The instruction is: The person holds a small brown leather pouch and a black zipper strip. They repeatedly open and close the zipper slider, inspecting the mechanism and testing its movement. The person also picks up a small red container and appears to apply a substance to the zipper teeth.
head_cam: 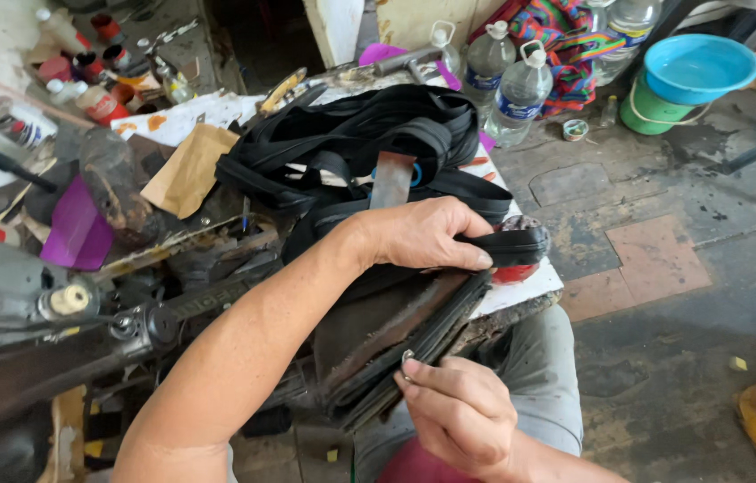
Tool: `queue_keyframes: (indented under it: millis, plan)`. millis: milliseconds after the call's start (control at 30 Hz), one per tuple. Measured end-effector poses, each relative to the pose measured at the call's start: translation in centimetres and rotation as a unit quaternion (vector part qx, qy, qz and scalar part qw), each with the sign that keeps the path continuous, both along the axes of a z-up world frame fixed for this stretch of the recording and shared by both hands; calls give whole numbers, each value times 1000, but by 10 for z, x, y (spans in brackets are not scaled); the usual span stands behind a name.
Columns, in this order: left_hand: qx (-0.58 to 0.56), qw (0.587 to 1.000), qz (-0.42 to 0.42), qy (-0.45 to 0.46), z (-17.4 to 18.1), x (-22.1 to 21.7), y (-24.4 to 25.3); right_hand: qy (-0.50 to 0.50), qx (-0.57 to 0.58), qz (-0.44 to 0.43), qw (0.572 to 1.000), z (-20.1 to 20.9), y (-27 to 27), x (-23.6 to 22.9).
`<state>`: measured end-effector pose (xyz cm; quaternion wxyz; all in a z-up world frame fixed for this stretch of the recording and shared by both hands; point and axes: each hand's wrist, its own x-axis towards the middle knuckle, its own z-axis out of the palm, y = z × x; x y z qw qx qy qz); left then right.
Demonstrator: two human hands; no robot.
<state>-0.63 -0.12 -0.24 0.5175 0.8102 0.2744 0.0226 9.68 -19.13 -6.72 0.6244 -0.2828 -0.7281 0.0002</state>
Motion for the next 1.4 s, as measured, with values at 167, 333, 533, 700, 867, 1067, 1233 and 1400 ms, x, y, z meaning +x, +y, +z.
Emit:
queue_keyframes:
  millis: [167, 333, 533, 700, 867, 1067, 1233, 1400]
  plan:
    - [14, 1000, -10, -13, 6, 2, -2, 1, -16, 21, 1000, -15, -5, 4]
    - [80, 993, 31, 83, 23, 14, -18, 74, -52, 8, 996, -48, -20, 7]
    - [128, 989, 11, 75, 10, 24, -24, 107, -77, 11, 991, -62, -34, 12]
    - [159, 985, 5, 72, 1, 31, -28, 140, -119, -31, 982, -64, -42, 8]
    - [168, 984, -9, 61, -5, 35, -30, 127, -120, -31, 984, -63, -43, 9]
    - [169, 983, -13, 73, 1, 36, -34, 145, -133, -32, 980, -56, -45, 5]
    - [170, 983, -18, 70, 3, 36, -37, 127, -125, -28, 984, -53, -44, 6]
    - [165, 981, -13, 97, 21, 31, -36, 75, -86, 18, 993, -45, -29, 13]
